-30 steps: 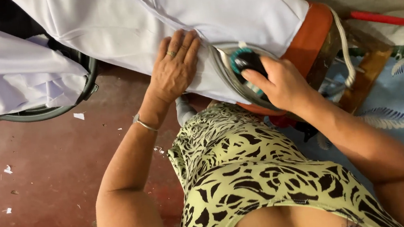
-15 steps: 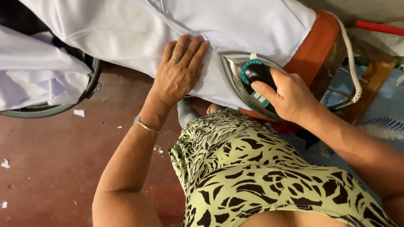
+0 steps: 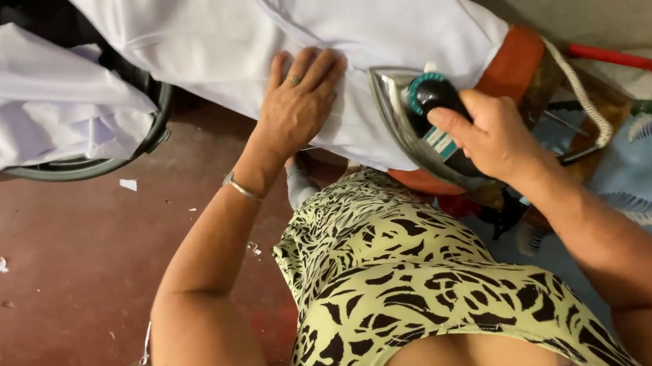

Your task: The person is ironing a white garment on a pressing table, smoothing the fabric with one hand while using the iron with the other.

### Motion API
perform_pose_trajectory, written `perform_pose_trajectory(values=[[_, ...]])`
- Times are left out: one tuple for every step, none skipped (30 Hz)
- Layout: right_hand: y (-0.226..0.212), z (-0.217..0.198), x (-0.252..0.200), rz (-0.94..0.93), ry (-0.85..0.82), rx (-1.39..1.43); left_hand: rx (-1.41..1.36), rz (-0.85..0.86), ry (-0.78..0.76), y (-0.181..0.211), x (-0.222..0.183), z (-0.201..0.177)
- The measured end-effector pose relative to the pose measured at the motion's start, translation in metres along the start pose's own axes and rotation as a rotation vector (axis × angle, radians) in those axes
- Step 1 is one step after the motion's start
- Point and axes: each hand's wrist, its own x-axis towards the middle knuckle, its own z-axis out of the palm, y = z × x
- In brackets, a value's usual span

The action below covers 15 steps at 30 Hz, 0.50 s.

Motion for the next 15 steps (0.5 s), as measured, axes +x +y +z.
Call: perform_pose_trajectory(values=[[-0.007,0.001,0.004,-0.007,-0.003,-0.001,0.005,-0.006,0.001,-0.002,-0.001,-0.003],[-0.012,0.001,0.006,-0.068,0.008,0.001,-0.042,-0.015,-0.02,-0.002,0.001,-0.003],[-0.017,0.0,0.008,-0.129,0.019,0.002,-0.09,-0.024,-0.041,-0.002,0.003,-0.004],[-0.018,0.002,0.012,-0.13,0.019,-0.001,-0.091,-0.025,-0.039,-0.001,0.004,-0.004],[-0.019,0.005,0.017,-0.129,0.021,-0.044,-0.145,-0.043,0.009,-0.001,0.004,-0.004],[-0.021,0.008,0.023,-0.134,0.02,-0.086,-0.194,-0.065,0.056,-0.002,0.004,-0.004],[-0.02,0.012,0.027,-0.139,0.017,-0.088,-0.191,-0.07,0.058,-0.002,0.006,-0.006],[-0.019,0.015,0.031,-0.138,0.012,-0.12,-0.262,-0.088,0.106,-0.001,0.009,-0.007],[-0.017,0.019,0.035,-0.137,0.008,-0.153,-0.333,-0.106,0.156,0.0,0.011,-0.009],[-0.018,0.021,0.036,-0.138,0.003,-0.155,-0.334,-0.112,0.156,-0.001,0.011,-0.007],[-0.018,0.023,0.037,-0.159,0.01,-0.15,-0.322,-0.126,0.157,-0.002,0.011,-0.004],[-0.017,0.026,0.038,-0.18,0.016,-0.143,-0.309,-0.14,0.157,-0.003,0.011,-0.002],[-0.016,0.027,0.039,-0.181,0.012,-0.144,-0.308,-0.145,0.156,-0.004,0.008,0.003],[-0.015,0.029,0.039,-0.188,0.027,-0.157,-0.203,-0.118,0.145,-0.004,0.005,0.008],[-0.014,0.029,0.039,-0.194,0.043,-0.171,-0.097,-0.09,0.135,-0.004,0.003,0.013]])
